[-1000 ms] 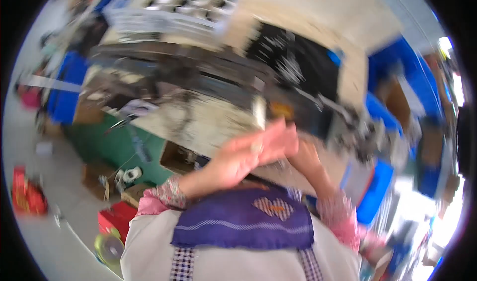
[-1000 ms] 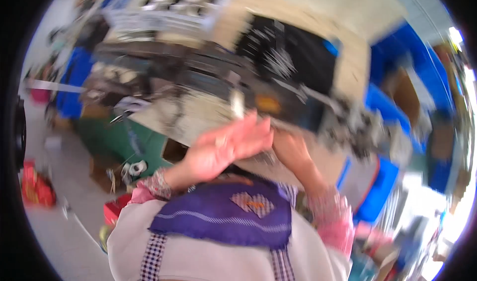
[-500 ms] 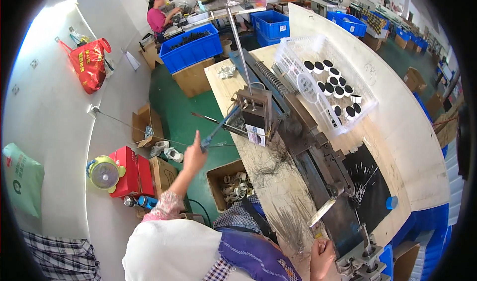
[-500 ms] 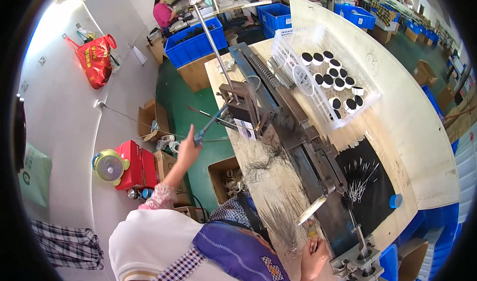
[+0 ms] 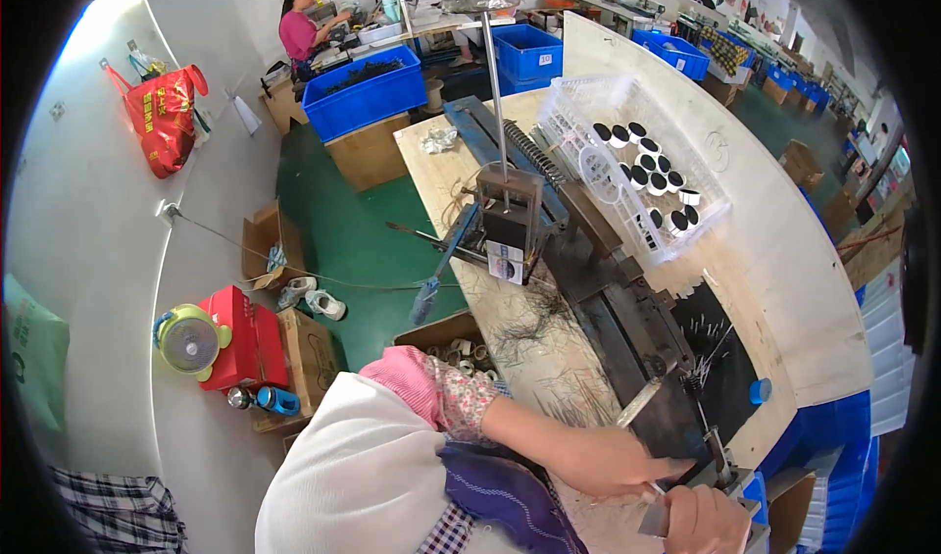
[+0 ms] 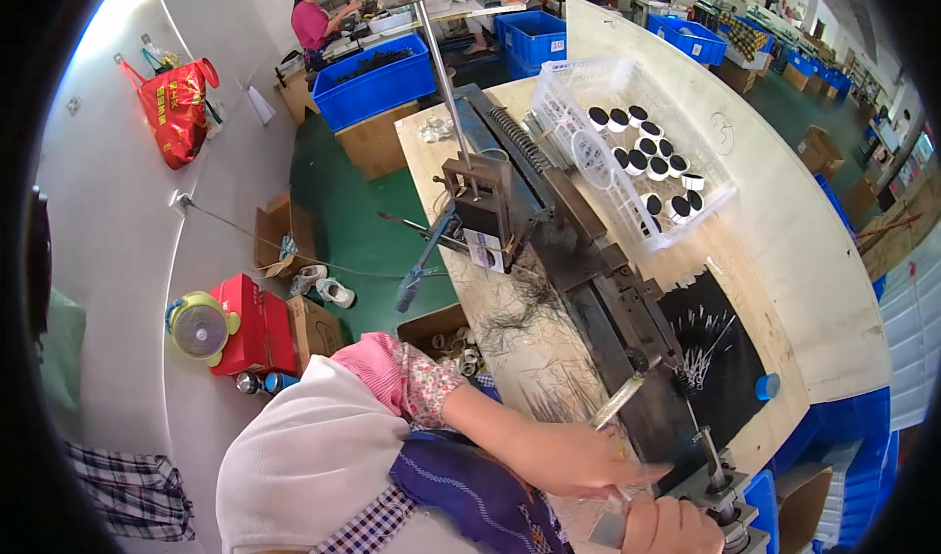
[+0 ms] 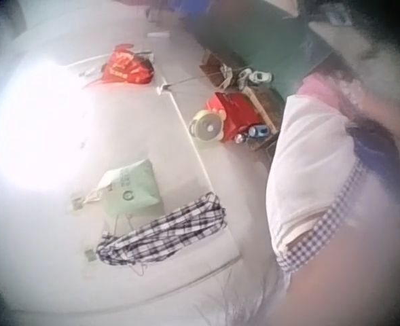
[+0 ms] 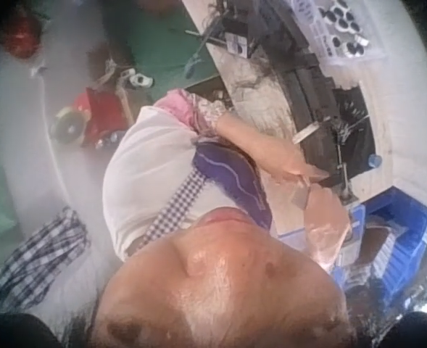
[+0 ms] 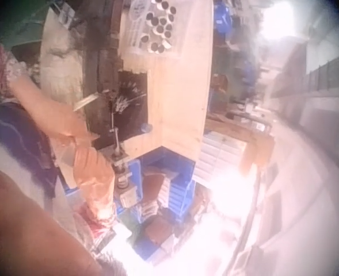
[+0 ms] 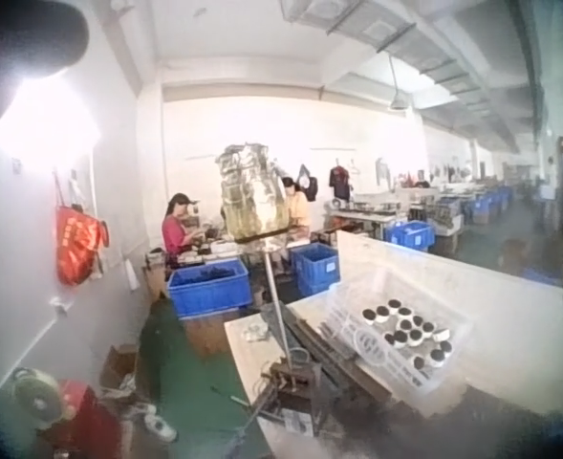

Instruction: Processing and assembling small electronic components using a manual winding or clamping machine at a workshop bench.

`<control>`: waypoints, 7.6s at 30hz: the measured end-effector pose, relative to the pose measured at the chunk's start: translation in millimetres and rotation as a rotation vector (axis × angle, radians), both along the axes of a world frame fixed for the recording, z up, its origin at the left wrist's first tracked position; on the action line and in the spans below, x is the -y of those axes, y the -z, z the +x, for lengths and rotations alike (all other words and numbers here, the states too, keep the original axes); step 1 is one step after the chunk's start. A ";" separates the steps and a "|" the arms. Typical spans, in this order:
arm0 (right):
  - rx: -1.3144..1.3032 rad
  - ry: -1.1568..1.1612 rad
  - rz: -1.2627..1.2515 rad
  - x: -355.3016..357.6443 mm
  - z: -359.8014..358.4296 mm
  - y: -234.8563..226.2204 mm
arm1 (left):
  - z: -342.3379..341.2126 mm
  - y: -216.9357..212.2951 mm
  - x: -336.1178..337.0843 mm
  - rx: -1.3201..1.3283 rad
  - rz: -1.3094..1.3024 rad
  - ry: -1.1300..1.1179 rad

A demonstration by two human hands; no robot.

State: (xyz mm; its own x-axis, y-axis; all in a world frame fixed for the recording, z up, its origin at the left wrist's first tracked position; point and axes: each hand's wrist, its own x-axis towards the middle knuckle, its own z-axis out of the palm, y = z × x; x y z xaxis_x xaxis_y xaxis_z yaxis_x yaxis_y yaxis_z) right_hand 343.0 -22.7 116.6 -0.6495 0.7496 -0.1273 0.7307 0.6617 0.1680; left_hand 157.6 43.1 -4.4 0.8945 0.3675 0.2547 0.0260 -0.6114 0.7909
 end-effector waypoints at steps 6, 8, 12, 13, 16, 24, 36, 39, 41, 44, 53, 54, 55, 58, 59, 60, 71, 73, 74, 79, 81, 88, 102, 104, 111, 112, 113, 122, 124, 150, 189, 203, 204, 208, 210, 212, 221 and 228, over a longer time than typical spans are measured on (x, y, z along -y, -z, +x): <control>-0.624 0.274 0.061 -21.0 60.3 70.4 | -55.6 57.9 -6.4 0.156 -0.362 -0.300; -0.562 0.455 0.108 -32.6 61.4 88.7 | -59.7 85.2 -9.2 0.317 -0.159 -0.534; -0.579 0.363 0.170 -55.3 41.5 113.5 | -8.7 117.7 -3.8 0.395 0.040 -0.385; -0.576 0.364 0.176 -55.7 39.8 115.5 | 9.7 99.3 9.2 0.406 -0.470 -0.473; -0.540 0.313 0.218 -53.8 42.8 118.3 | 32.7 35.2 23.3 0.525 -1.232 -0.308; -0.526 0.254 0.281 -85.0 20.0 123.0 | -72.3 -1.5 -51.7 1.121 -2.081 -0.042; -0.758 0.359 0.055 -122.5 38.0 109.8 | 52.7 68.6 -63.3 0.035 -0.160 -0.219; -0.794 0.429 -0.089 -74.3 39.4 88.5 | 74.3 46.2 -75.0 -0.082 -0.146 -0.232; -0.752 0.473 -0.095 -73.6 42.3 87.5 | 74.8 42.8 -82.6 -0.054 -0.020 -0.278; -0.723 0.303 0.002 -86.0 42.3 100.9 | 65.2 31.7 -87.9 -0.121 0.331 -0.303; -0.956 0.269 0.282 -100.3 14.9 120.4 | 14.1 -11.1 -101.3 0.112 1.130 -0.470; -0.992 0.253 0.250 -104.2 7.3 117.1 | 5.5 -9.9 -95.9 0.107 1.128 -0.461; -1.027 0.237 0.215 -108.4 0.9 114.7 | -2.8 -6.3 -89.5 0.299 1.023 -0.593; -0.990 0.259 0.130 -118.2 -11.2 116.9 | -14.8 42.8 -44.1 0.621 0.328 -0.694; -0.959 0.258 0.113 -122.8 -12.2 119.5 | -13.7 58.0 -19.4 0.533 -0.233 -0.715; -0.963 0.280 0.137 -125.9 -13.0 117.0 | -18.6 75.9 -17.8 0.452 -0.865 -0.652; -0.943 0.312 0.112 -126.3 -13.7 128.8 | -42.3 20.7 -71.7 0.698 -2.050 0.042; -0.941 0.293 0.113 -128.1 -13.2 130.6 | -39.6 12.5 -69.6 0.717 -2.087 0.081; -0.926 0.274 0.122 -129.9 -11.9 130.2 | -37.0 7.2 -68.0 0.718 -2.090 0.076; -0.911 0.229 0.156 -129.6 -9.2 133.2 | -28.1 1.9 -63.8 0.742 -2.114 -0.032; -0.861 0.228 0.222 -128.9 -12.7 135.5 | -28.4 3.6 -64.3 0.760 -2.119 -0.036; -0.864 0.226 0.147 -132.6 -9.7 135.2 | -27.6 -1.5 -60.6 0.798 -2.101 -0.069; -0.824 0.196 0.211 -127.5 -5.1 139.6 | 7.9 104.2 -40.8 -0.025 -0.233 -0.629; -0.792 0.156 0.325 -126.7 -11.9 138.5 | -13.8 93.5 -46.5 0.072 -0.441 -0.491; -0.745 0.233 -0.017 -33.5 -16.0 183.7 | -145.5 112.5 -54.1 0.314 -0.958 -1.323; -0.697 0.332 -0.007 -33.8 -14.4 191.9 | -157.3 112.9 -60.7 0.358 -0.909 -1.295; -0.725 0.437 0.068 -48.1 -11.9 188.1 | -164.2 102.3 -63.4 0.363 -0.961 -1.303; -0.848 0.589 0.072 -85.1 10.4 227.8 | -238.8 89.9 -20.0 0.067 -0.409 -1.641; -0.919 0.673 0.067 -89.6 4.6 222.6 | -196.3 111.1 -6.4 -0.090 -0.127 -1.530; -0.797 0.437 0.078 -86.3 -9.5 218.9 | -121.5 112.7 -80.1 0.455 -0.987 -1.166; -0.758 0.469 -0.077 23.7 24.8 184.5 | 71.3 64.6 -52.3 0.288 -1.474 -0.230; -0.816 0.505 0.252 -96.5 66.2 87.2 | 75.6 67.0 -43.4 0.539 -1.272 -0.585; -0.754 0.443 0.238 -117.1 71.1 107.8 | 74.0 67.5 -44.4 0.548 -1.270 -0.585; -0.824 0.540 -0.285 -140.7 45.3 130.3 | 74.4 67.1 -41.9 0.557 -1.297 -0.574; -0.905 0.581 -0.601 -137.9 39.8 128.5 | 74.4 66.0 -38.9 0.554 -1.331 -0.591; -0.971 0.628 -0.615 -129.2 37.9 115.6 | 72.1 64.8 -39.6 0.563 -1.322 -0.594; -1.204 0.690 -0.883 -138.8 59.1 107.9 | 66.1 71.7 -44.3 0.612 -1.323 -0.520; -1.084 0.630 -0.954 -146.1 66.5 109.8 | 78.0 62.1 -37.7 0.538 -1.385 -0.320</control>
State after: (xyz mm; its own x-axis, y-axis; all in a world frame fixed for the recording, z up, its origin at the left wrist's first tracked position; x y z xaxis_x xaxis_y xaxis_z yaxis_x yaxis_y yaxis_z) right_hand 409.5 123.4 6.8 -0.3688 0.8426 -0.3925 0.4101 -0.2314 -0.8822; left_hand 235.7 80.8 -66.5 0.6494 0.7381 -0.1829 -0.4605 0.5732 0.6778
